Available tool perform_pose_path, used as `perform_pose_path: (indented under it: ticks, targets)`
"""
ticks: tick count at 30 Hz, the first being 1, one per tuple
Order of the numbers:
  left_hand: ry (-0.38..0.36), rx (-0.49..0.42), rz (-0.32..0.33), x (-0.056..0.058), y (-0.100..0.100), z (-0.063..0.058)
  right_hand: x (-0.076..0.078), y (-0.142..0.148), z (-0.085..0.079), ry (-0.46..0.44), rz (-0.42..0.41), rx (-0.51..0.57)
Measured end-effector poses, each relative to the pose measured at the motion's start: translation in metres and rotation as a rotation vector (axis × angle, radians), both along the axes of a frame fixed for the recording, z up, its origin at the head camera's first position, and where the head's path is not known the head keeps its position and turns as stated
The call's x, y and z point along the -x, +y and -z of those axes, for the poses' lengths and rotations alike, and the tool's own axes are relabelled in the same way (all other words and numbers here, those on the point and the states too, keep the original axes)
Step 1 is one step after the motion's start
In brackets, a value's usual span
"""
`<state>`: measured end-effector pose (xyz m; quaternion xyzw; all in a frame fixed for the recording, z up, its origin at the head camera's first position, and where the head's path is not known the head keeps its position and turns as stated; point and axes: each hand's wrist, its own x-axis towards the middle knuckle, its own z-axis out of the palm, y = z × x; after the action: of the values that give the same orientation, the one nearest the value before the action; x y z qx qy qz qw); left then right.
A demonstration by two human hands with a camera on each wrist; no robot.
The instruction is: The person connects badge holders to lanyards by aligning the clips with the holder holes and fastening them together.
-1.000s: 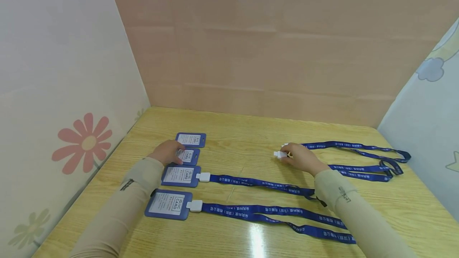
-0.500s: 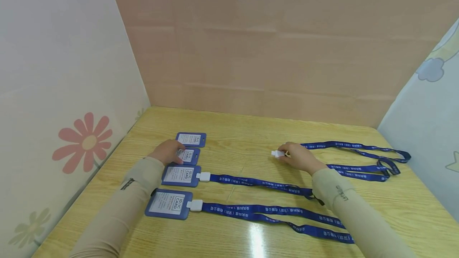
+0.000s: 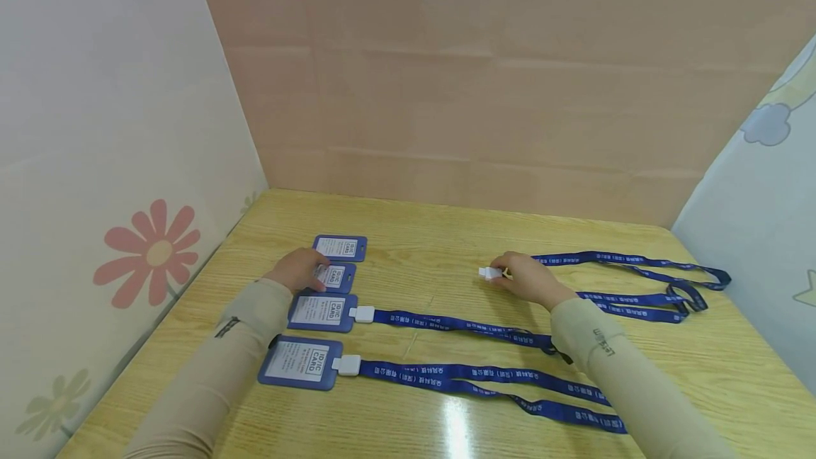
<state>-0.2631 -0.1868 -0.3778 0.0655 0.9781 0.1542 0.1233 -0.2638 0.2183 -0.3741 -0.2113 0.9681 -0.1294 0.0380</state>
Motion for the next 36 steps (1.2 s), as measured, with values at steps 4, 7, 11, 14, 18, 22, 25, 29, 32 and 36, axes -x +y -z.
perform_pose_path:
  ticks: [4,7,11,14,18,22,25,29,32,36]
  targets:
    - [-0.001,0.004,0.001,-0.0005,0.0004,-0.0008,0.0000,0.0002,-0.0002,0.003,-0.004,-0.005]
    - [-0.001,0.007,0.002,-0.0003,0.0004,-0.0004,0.0011,0.0002,0.0006,0.008,-0.009,-0.007]
    - [0.001,0.009,0.005,-0.0002,0.0002,-0.0006,0.0026,-0.0005,0.0021,0.018,-0.015,-0.006]
    - [0.001,0.007,0.004,-0.0003,0.0002,-0.0007,0.0026,-0.0011,0.0021,0.020,-0.018,-0.007]
    - [-0.002,0.002,0.001,0.0000,0.0002,-0.0003,0.0017,-0.0029,0.0006,0.014,-0.013,-0.005]
    - [-0.004,0.002,0.001,0.0003,0.0001,0.0000,0.0014,-0.0044,-0.0005,0.009,-0.011,-0.004]
    - [-0.003,0.001,0.001,0.0001,-0.0002,0.0000,0.0018,-0.0048,-0.0005,0.012,-0.016,-0.007]
    - [-0.002,-0.003,-0.001,-0.0001,-0.0007,0.0000,0.0019,-0.0058,-0.0011,0.013,-0.019,-0.012]
    - [-0.008,-0.002,-0.003,0.0003,-0.0010,0.0010,0.0010,-0.0069,-0.0022,0.009,-0.019,-0.011]
    - [-0.017,0.001,-0.013,0.0010,-0.0014,0.0032,0.0000,-0.0087,-0.0033,0.005,-0.019,-0.007]
